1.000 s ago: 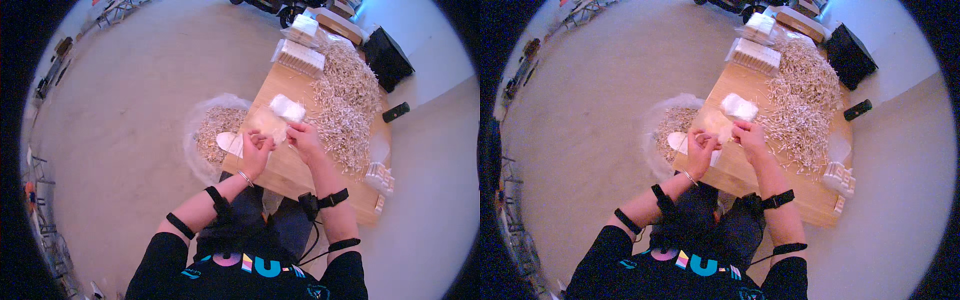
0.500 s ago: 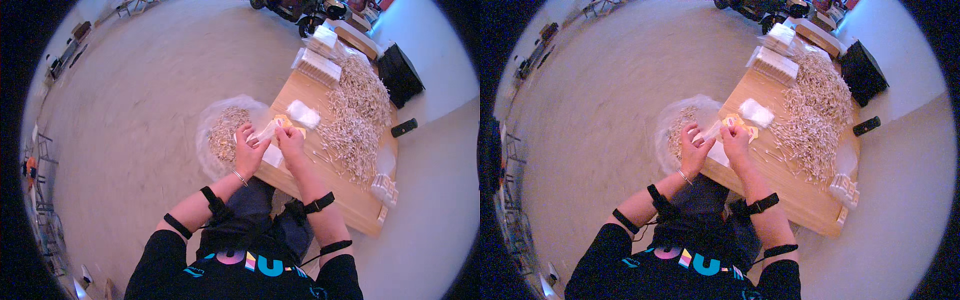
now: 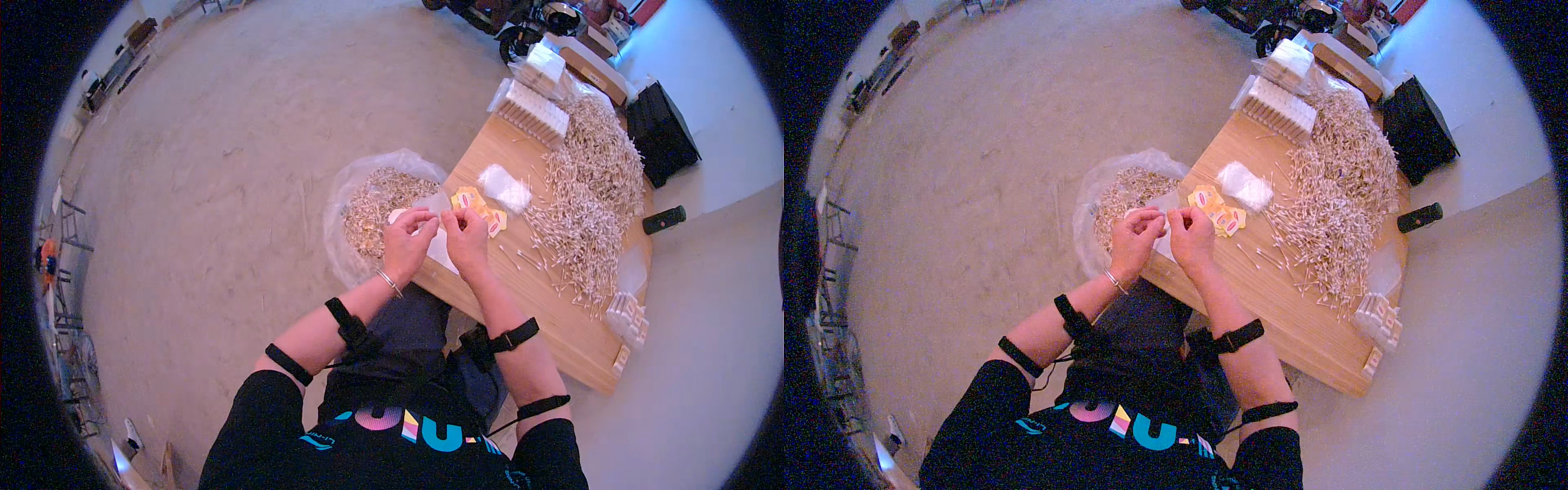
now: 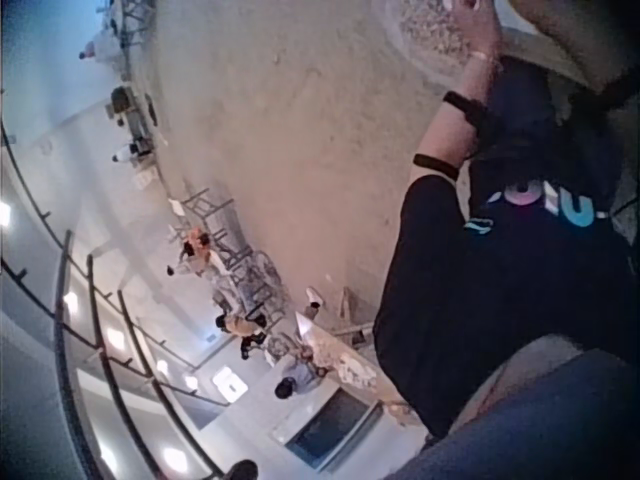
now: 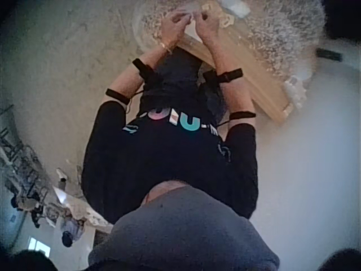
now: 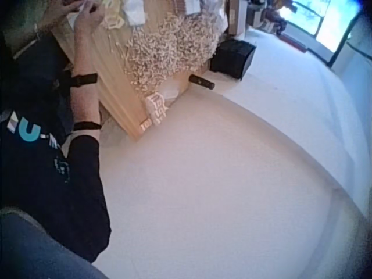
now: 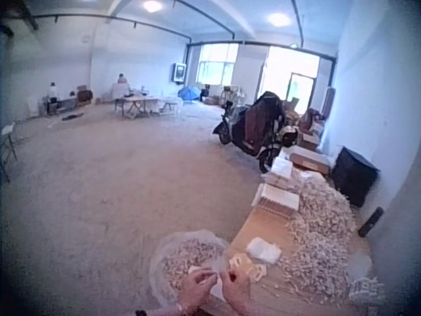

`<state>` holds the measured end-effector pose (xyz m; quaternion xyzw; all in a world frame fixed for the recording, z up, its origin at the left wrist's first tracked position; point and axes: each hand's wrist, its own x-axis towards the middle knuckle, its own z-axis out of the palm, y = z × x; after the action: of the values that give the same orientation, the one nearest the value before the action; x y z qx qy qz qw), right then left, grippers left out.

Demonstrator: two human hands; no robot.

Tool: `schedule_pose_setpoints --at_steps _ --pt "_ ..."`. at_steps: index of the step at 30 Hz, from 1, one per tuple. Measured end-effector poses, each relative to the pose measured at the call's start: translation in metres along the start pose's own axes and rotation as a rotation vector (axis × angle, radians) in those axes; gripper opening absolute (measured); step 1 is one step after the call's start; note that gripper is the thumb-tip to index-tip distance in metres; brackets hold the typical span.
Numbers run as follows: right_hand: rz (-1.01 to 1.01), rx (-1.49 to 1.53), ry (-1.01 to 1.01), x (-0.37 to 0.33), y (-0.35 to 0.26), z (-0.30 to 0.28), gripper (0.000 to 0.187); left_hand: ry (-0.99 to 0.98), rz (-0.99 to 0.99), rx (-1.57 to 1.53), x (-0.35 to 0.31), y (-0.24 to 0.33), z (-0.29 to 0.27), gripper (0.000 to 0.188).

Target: Gathering bundles of cotton swabs and placing them into small plastic bags for packaging.

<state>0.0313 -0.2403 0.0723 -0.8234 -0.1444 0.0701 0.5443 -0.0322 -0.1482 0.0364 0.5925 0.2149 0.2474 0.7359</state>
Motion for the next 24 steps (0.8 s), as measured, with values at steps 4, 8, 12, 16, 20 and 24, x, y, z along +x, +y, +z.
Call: schedule_pose_setpoints --at_steps 4,8,12,16,20,24 --pt "-0.062 -0.08 -0.026 -0.001 -0.003 -0.001 0.023 -0.042 -0.049 0.042 0.001 -0.004 -0.007 0.021" --pt "-0.115 -0.093 -0.057 0.002 0.008 -0.007 0.022 -0.09 -0.164 -0.049 0.0 0.01 0.002 0.02" --pt "-0.186 -0.166 -0.065 -0.003 0.002 -0.005 0.02 -0.049 -0.175 -0.1 0.0 0.01 -0.001 0.017" --pt "-0.313 -0.219 -0.037 -0.004 0.009 -0.004 0.019 0.019 -0.177 -0.16 0.0 0.009 0.004 0.016" --pt "-0.321 -0.224 -0.056 -0.009 0.006 -0.001 0.018 0.076 -0.02 -0.037 0.007 0.001 0.001 0.015" --pt "-0.212 -0.345 -0.028 -0.013 -0.001 -0.007 0.018 0.014 0.339 0.406 -0.002 0.017 0.001 0.018"
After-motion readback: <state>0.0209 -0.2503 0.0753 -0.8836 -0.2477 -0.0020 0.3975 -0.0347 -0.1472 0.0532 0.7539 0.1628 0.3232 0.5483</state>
